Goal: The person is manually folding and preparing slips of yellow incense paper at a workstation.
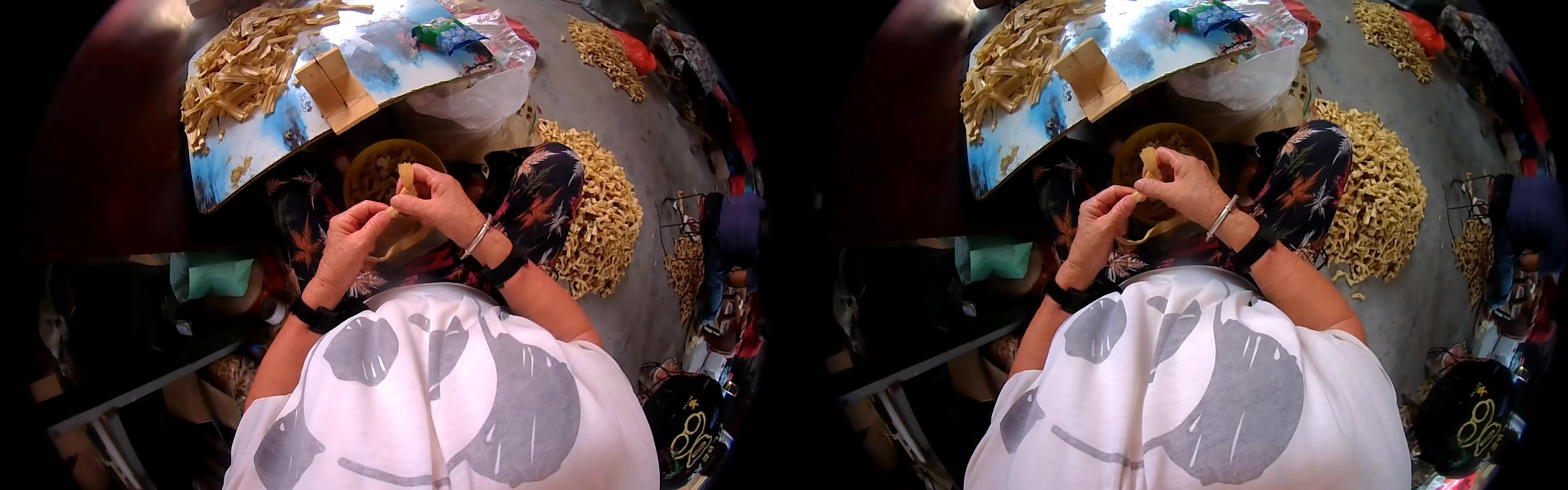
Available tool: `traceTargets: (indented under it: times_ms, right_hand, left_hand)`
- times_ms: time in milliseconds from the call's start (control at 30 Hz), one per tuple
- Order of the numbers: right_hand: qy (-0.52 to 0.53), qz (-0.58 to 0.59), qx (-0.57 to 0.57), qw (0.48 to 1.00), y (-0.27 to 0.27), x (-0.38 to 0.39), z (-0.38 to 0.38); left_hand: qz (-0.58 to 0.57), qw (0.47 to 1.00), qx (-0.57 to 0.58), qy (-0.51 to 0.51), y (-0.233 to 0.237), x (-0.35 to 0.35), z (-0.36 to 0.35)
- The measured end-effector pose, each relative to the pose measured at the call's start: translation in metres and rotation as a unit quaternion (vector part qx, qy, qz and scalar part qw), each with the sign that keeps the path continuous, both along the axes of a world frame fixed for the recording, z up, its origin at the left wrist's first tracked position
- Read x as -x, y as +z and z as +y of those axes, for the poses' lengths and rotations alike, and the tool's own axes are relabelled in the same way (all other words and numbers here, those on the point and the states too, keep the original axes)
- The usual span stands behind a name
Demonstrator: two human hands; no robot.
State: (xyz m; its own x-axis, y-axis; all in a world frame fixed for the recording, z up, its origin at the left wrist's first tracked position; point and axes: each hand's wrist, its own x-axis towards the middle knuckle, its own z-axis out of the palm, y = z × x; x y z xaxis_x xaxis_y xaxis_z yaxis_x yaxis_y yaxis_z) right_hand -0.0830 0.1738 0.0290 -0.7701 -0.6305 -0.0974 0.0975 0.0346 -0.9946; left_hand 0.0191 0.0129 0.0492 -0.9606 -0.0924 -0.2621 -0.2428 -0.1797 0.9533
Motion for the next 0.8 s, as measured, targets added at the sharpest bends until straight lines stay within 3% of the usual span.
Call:
traceTargets:
  times_ms: [100, 233, 333, 433, 600, 700, 733, 800]
  right_hand:
    - [0.009, -0.082, 0.025, 0.996, 0.010, -0.006, -0.001]
    - [-0.049, -0.054, 0.030, 0.997, 0.006, -0.002, -0.001]
    - [-0.030, -0.124, 0.057, 0.990, 0.014, 0.008, 0.001]
    - [0.001, -0.122, 0.040, 0.992, 0.023, 0.026, -0.009]
    - [-0.010, -0.009, 0.080, 0.997, 0.059, 0.073, -0.046]
    - [-0.078, 0.187, 0.036, 0.979, 0.065, 0.102, -0.078]
    - [-0.110, 0.296, -0.002, 0.949, 0.062, 0.113, -0.089]
    - [-0.144, 0.376, 0.002, 0.915, 0.058, 0.130, -0.104]
  left_hand:
    - [-0.004, 0.999, 0.026, -0.018, 0.003, 0.001, 0.001]
    - [0.035, 0.995, 0.091, -0.007, 0.003, 0.000, 0.001]
    - [0.041, 0.994, 0.102, -0.009, 0.004, 0.001, -0.005]
    - [0.052, 0.992, 0.110, -0.007, 0.014, 0.018, -0.017]
    - [0.165, 0.928, 0.331, 0.055, 0.036, 0.072, -0.060]
    - [0.237, 0.850, 0.457, 0.113, 0.051, 0.106, -0.084]
    - [0.246, 0.836, 0.475, 0.125, 0.051, 0.118, -0.092]
    - [0.262, 0.807, 0.508, 0.149, 0.045, 0.139, -0.109]
